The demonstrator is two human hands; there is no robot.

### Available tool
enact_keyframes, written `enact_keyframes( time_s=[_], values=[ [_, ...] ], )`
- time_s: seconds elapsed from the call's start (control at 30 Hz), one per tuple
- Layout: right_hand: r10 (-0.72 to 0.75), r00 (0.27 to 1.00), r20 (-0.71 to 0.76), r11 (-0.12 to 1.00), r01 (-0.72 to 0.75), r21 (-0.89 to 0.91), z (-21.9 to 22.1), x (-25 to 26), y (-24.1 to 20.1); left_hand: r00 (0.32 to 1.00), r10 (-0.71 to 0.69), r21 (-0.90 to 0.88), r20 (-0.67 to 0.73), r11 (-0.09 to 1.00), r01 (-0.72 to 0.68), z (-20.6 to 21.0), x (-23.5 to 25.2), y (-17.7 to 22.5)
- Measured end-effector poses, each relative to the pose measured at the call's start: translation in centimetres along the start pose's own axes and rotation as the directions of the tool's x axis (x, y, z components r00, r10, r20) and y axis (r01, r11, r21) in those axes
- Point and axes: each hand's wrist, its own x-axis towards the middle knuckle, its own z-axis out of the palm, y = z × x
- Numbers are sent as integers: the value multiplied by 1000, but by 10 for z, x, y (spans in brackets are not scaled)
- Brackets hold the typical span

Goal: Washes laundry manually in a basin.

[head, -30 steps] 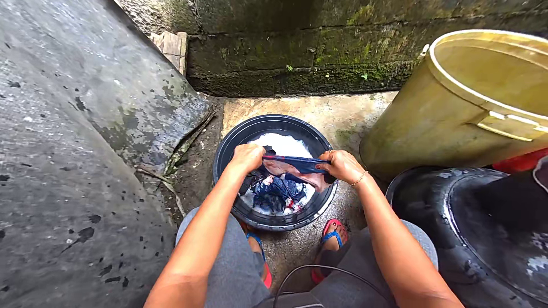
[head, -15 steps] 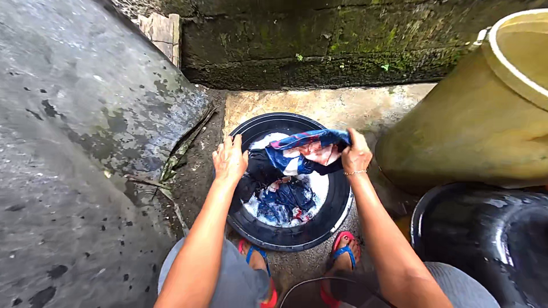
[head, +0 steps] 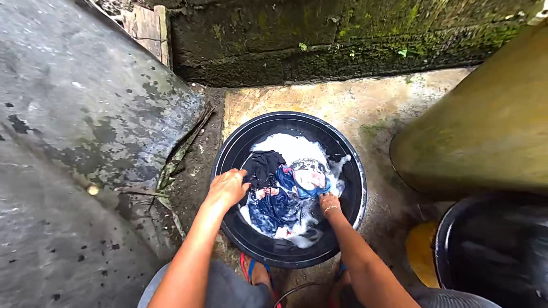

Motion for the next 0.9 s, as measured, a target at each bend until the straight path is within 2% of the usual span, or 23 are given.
enact_keyframes(
  time_s=[0.1, 0.2, 0.27, 0.33, 0.43, 0.5, 0.53, 0.6, 0.67, 0.7, 0.73, 0.77, 0.8, 0.83, 0.87, 0.9],
  values=[
    [-3, 997, 77, 998, -2, 64, 17, -16, -15, 1000, -6, 18, 19, 1000, 6, 1, -1, 2],
    [-186, 931, 315, 981, 160, 107, 19, -41, -38, 998, 47, 14, 43, 999, -48, 8, 2, 7],
    [-312, 882, 353, 950, 287, 121, -4, -54, -51, 988, 136, -7, 77, 991, -136, 13, 3, 18],
    [-390, 872, 297, 921, 360, 153, -47, -80, -65, 950, 285, -41, 127, 959, -282, 25, 1, 31],
    [-493, 854, 164, 869, 476, 134, -130, -138, -83, 836, 530, -186, 142, 844, -503, 47, -2, 51],
    [-598, 801, 9, 788, 587, 186, -170, -179, -77, 783, 612, -273, 112, 777, -568, 58, -6, 58],
    [-645, 759, -93, 731, 647, 216, -183, -196, -66, 768, 634, -308, 89, 751, -584, 62, -5, 58],
    [-693, 617, -373, 576, 785, 228, -205, -223, -37, 756, 653, -374, 37, 711, -596, 68, -1, 55],
    [-561, 455, -692, 401, 880, 254, -221, -234, -7, 779, 623, -512, -73, 647, -565, 74, 5, 48],
    [-428, 404, -809, 303, 907, 292, -221, -229, 5, 808, 562, -655, -178, 545, -523, 81, 6, 47],
    [-296, 415, -861, 244, 904, 352, -213, -219, 9, 847, 469, -815, -249, 371, -445, 89, 6, 51],
    [-186, 488, -853, 262, 861, 436, -196, -205, 2, 894, 381, -943, -235, 133, -305, 97, 3, 58],
    [-120, 582, -804, 290, 795, 533, -173, -190, -15, 929, 338, -987, -151, -111, -120, 102, 0, 67],
    [-77, 661, -746, 293, 730, 617, -149, -176, -42, 942, 329, -960, -66, -279, 30, 107, -3, 78],
    [-47, 706, -706, 300, 684, 665, -126, -167, -75, 948, 319, -911, -7, -392, 125, 113, -4, 89],
    [-57, 698, -714, 348, 684, 641, -108, -164, -106, 958, 281, -864, 54, -468, 186, 121, -3, 101]
  ],
)
